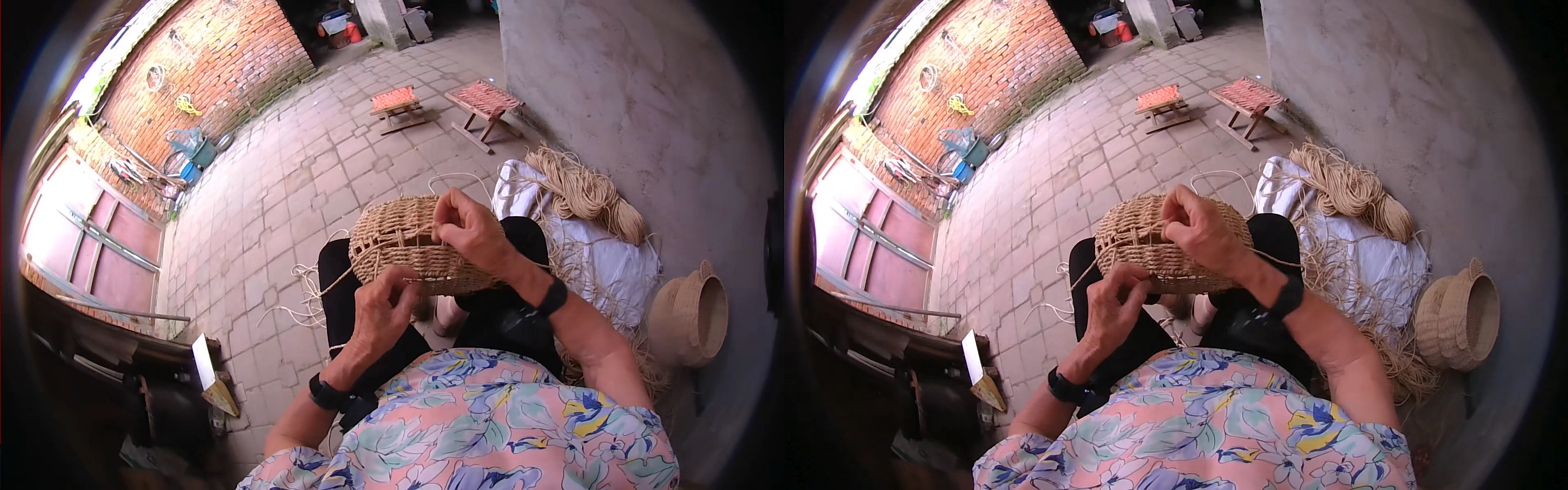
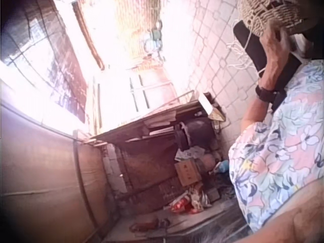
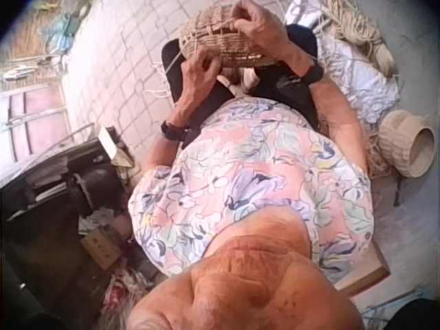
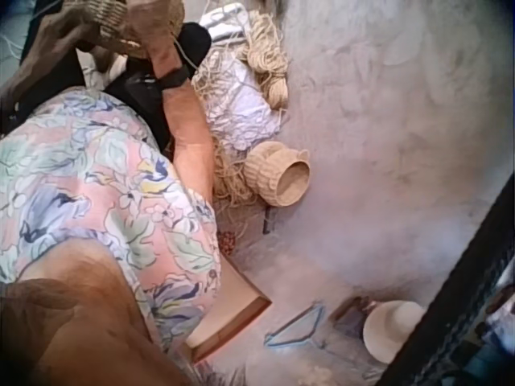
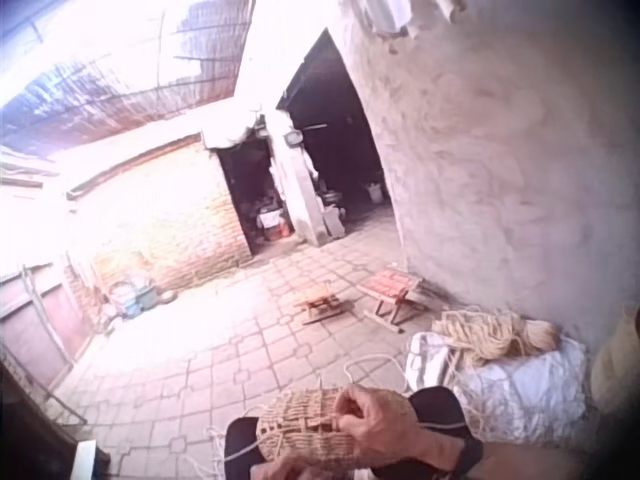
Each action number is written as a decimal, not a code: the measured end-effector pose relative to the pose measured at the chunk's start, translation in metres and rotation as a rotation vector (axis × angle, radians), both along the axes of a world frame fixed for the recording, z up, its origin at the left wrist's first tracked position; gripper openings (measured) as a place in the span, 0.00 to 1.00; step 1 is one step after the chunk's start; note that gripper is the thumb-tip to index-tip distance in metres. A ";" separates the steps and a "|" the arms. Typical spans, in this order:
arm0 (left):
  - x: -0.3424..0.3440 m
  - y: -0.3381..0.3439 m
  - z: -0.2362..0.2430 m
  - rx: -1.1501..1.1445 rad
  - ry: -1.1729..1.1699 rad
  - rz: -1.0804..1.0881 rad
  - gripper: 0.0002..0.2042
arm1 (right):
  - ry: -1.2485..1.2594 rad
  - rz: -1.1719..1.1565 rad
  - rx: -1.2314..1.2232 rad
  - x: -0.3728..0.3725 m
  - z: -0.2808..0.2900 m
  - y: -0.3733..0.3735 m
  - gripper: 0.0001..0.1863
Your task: Weaving a wicker basket by hand using strips of straw or similar natural material.
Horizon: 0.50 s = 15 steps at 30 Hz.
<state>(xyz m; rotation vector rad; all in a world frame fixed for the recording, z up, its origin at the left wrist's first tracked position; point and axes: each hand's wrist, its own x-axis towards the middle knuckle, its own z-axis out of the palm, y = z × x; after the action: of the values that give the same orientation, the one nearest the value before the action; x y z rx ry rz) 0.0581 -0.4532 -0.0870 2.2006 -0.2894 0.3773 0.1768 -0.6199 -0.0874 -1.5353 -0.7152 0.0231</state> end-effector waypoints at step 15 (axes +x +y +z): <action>0.007 -0.081 0.054 0.211 -0.292 -0.952 0.09 | -0.114 0.116 -0.341 -0.009 0.056 -0.050 0.18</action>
<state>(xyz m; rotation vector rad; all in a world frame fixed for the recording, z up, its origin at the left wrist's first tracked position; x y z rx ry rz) 0.0655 -0.5340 -0.0329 1.9257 -1.5068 0.1234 0.1678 -0.6699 -0.0313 -1.8280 -0.9257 0.1525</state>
